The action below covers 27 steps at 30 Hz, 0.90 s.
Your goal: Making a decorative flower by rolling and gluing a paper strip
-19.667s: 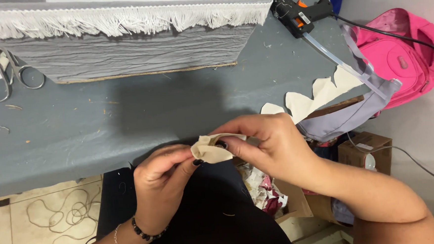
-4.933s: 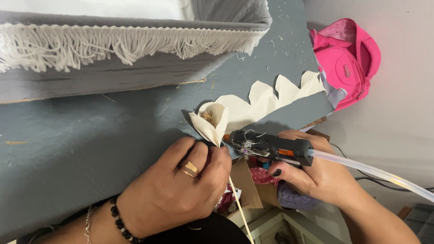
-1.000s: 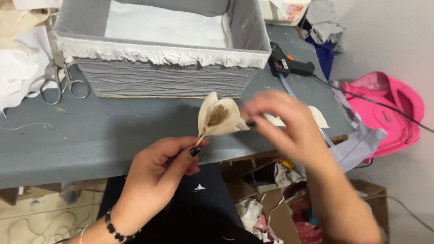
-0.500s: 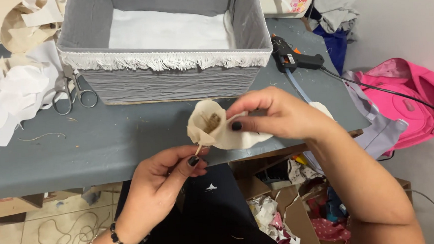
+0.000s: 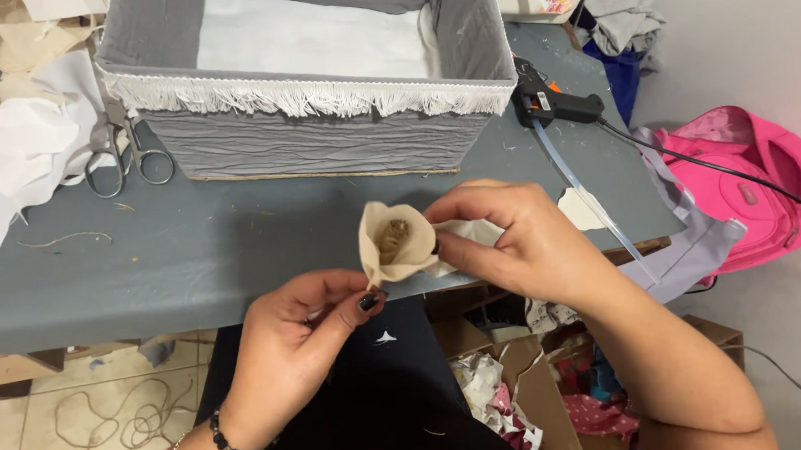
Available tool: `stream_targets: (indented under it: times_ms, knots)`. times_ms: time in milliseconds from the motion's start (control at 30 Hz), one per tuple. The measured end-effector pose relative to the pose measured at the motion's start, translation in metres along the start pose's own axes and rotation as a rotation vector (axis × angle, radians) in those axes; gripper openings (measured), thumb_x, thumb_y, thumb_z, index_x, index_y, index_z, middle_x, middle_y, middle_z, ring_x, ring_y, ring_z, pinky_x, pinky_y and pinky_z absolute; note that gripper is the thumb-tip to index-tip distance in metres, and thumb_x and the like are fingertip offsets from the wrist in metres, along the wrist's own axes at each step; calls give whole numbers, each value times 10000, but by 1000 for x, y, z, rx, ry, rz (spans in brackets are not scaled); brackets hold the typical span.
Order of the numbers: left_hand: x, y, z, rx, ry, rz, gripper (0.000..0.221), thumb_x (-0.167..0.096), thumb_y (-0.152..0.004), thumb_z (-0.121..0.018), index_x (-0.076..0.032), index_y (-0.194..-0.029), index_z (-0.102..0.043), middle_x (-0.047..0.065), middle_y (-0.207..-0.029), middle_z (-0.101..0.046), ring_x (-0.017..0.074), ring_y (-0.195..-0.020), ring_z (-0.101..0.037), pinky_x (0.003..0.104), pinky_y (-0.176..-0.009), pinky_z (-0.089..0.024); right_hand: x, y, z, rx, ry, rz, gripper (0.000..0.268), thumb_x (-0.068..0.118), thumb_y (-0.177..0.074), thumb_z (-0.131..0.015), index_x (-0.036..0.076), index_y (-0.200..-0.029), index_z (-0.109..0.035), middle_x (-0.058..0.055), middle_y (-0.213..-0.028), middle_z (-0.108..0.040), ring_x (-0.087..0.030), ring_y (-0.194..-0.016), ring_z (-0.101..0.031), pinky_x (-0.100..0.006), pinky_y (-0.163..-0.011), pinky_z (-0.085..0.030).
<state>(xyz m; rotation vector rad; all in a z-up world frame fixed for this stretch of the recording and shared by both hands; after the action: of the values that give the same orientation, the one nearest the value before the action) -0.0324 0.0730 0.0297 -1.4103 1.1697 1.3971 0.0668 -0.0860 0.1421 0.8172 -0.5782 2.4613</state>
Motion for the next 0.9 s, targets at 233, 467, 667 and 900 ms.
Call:
stream_targets:
  times_ms: [233, 467, 667, 900]
  knots:
    - [18, 1, -2, 42, 102, 38, 186, -140, -890, -724, -28, -1029, -778, 83, -889, -856, 175, -818, -848, 271, -788, -688, 11, 2, -11, 22, 125, 70, 128, 152, -917, -756, 94, -1031, -746, -32, -897, -728, -196, -806, -703, -311, -713, -527]
    - [35, 0, -11, 76, 207, 83, 162, -109, -911, -698, -7, -1036, -714, 131, -916, -843, 201, -828, -844, 304, -813, -698, 14, 16, -26, -120, 317, 232, 71, 117, -948, -743, 96, -1014, -729, -71, -985, -676, -263, -839, -652, -377, -850, -463]
    - [28, 0, -11, 71, 152, 55, 145, -103, -882, -741, -20, -1002, -735, 102, -894, -863, 155, -822, -839, 263, -814, -678, -10, 13, -26, -30, -31, -53, 110, 133, -907, -729, 82, -1004, -731, -43, -945, -770, -156, -804, -737, -281, -745, -551]
    - [27, -1, -12, 54, 95, 52, 145, -106, -847, -790, -46, -976, -761, 65, -856, -870, 105, -792, -811, 229, -786, -655, -36, 12, -40, 106, -366, -270, 249, 238, -956, -673, 65, -1117, -752, -10, -971, -793, -78, -847, -710, -248, -756, -584]
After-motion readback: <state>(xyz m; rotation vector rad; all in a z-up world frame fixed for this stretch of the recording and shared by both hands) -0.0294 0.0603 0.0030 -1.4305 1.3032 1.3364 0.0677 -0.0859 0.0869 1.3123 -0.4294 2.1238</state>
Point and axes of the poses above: each hand's wrist, its own y-axis away from the middle knuckle, its own z-axis out of the back of the hand, x = y × z, the point moved 8 cm from there along -y, towards the middle knuckle
